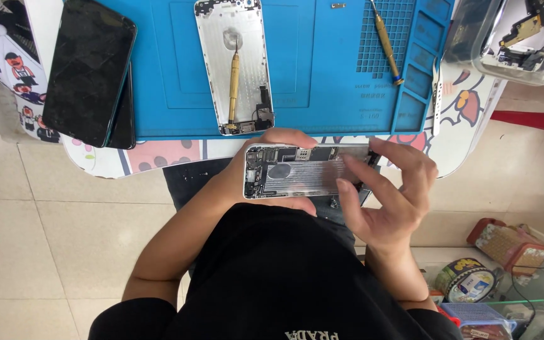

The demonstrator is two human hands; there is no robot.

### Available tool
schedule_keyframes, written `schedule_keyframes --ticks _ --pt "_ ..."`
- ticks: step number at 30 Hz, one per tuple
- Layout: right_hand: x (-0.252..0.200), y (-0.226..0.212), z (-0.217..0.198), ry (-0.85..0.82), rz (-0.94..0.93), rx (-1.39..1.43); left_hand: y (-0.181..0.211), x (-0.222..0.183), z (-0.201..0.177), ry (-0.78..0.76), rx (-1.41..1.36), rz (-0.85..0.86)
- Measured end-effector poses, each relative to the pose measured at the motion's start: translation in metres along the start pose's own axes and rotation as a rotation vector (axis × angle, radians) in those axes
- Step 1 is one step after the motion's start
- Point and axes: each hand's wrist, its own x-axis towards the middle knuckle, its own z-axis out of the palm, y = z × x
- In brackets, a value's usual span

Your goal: The recorder is using a screwdriver to disassemble or reassemble internal components of a mobile phone.

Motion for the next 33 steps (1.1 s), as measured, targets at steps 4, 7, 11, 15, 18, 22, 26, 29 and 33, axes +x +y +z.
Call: schedule_keyframes --ticks 4,7,11,15,18,22,26,29,33 --pt "0.005 -0.009 0.009 -0.088 0.037 -0.056 -0.001 0.005 0.001 0.035 0.101 0.012" --pt "0.001 -0.011 0.016 -0.111 0.043 -0.076 -0.002 0.005 0.003 0.028 0.24 0.055" --pt "0.001 -0.011 0.02 -0.103 0.073 -0.095 0.0 0.006 0.007 0.093 0.253 0.034" --pt "-0.003 -0.009 0.024 -0.066 0.081 -0.07 -0.007 0.003 0.013 0.129 0.11 -0.01" --pt "0.0 -0.013 0.025 -0.099 0.118 -0.072 -0.011 0.004 0.017 0.17 0.221 0.022" --pt "0.006 -0.016 0.026 -0.097 0.167 0.027 -0.019 0.002 0.019 0.182 0.282 0.064" --pt "0.008 -0.014 0.031 -0.079 0.271 0.137 -0.021 0.001 0.024 0.21 0.132 0.029" --pt "0.01 -0.012 0.033 -0.059 0.288 0.189 -0.02 0.003 0.025 0.23 0.102 0.055" --pt "0.01 -0.007 0.038 -0.036 0.315 0.268 -0.019 0.007 0.024 0.253 0.336 0.103"
